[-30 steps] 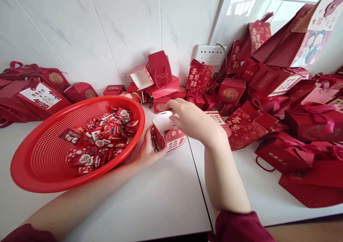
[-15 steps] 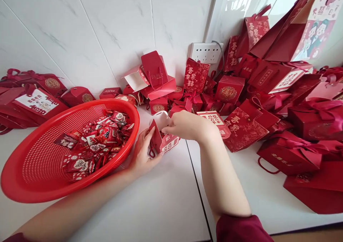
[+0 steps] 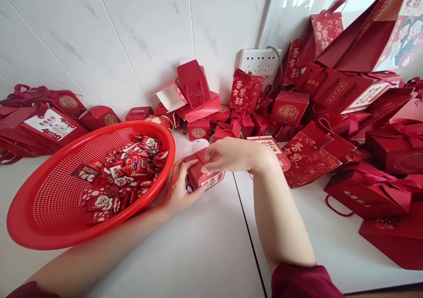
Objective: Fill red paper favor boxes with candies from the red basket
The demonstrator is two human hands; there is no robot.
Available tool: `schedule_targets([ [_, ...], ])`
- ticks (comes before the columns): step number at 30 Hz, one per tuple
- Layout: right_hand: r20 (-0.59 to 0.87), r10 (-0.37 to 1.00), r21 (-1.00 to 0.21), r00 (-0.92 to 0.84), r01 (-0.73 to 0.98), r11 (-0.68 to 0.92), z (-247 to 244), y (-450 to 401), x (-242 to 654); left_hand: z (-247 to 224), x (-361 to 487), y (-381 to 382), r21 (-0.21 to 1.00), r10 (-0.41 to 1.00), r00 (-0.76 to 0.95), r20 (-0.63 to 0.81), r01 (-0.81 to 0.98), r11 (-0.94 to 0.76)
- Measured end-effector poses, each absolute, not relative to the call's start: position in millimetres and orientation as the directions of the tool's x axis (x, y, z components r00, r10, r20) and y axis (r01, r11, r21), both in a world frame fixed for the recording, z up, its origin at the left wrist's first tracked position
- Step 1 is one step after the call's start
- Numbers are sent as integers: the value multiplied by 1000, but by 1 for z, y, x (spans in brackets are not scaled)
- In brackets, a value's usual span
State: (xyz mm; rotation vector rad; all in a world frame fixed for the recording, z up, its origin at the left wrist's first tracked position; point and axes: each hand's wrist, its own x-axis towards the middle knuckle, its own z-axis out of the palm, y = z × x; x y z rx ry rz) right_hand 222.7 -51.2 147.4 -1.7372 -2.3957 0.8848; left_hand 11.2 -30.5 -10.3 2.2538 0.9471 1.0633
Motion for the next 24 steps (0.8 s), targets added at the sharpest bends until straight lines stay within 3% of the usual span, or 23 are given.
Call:
schedule_targets([
  [8, -359, 864, -403, -354, 893, 199, 136, -35, 210, -12, 12, -28, 659, 731, 459, 505, 342, -670],
  [12, -203, 928, -431, -314, 879, 203, 128, -31, 211, -10, 12, -27, 681, 721, 466, 512, 292, -672],
  [18, -117, 992, -288, -56, 957, 20, 117, -34, 202, -16, 10, -31, 726, 733, 476, 485, 249, -642],
  [21, -81, 985, -250, -154, 960, 129, 119, -39, 195, -24, 10, -31, 727, 734, 467, 493, 242, -642],
  [24, -138, 953, -201, -269, 950, 240, 124, -44, 190, -28, 11, -29, 774, 761, 452, 466, 209, -598],
])
